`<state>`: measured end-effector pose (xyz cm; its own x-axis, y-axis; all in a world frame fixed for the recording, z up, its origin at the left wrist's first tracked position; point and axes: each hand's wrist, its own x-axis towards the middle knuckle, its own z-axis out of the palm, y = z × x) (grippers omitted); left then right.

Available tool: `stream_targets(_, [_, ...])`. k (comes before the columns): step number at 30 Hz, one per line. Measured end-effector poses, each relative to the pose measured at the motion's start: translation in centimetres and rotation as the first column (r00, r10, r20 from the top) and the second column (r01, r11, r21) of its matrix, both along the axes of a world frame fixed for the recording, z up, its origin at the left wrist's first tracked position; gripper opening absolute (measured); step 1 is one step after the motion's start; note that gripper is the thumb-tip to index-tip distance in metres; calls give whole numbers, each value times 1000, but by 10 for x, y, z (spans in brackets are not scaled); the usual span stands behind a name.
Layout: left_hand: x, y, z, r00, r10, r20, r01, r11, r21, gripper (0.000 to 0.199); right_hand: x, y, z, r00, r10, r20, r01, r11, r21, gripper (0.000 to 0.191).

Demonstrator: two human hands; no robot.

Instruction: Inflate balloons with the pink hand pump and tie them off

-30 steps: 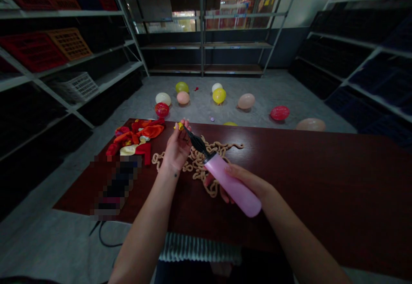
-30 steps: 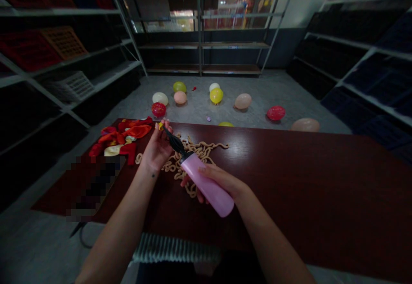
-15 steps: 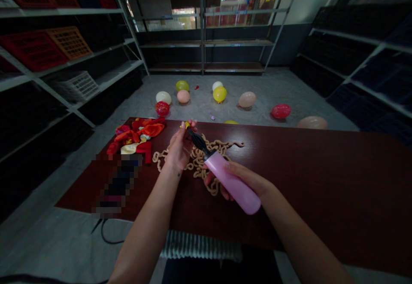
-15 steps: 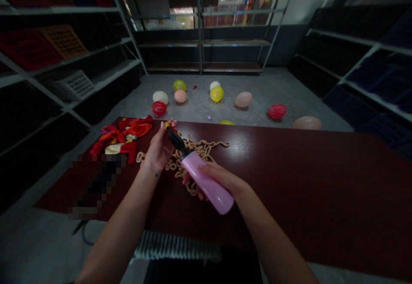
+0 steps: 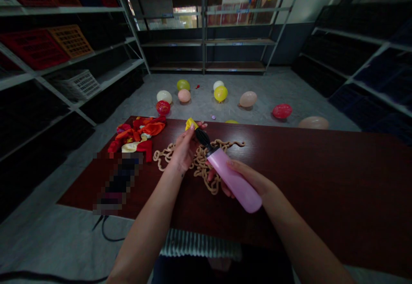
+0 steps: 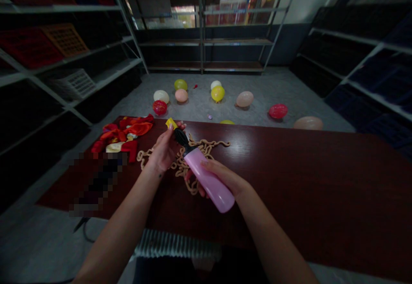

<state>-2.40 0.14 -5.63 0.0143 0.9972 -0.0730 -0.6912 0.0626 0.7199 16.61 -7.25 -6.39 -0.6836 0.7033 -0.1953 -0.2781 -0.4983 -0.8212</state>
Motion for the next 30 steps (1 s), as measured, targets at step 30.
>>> stream_targets(30, [-8,-11,26,942,18,334,69,967,-247,48,-5,3,-12,915,29,403,-169,933,317,71])
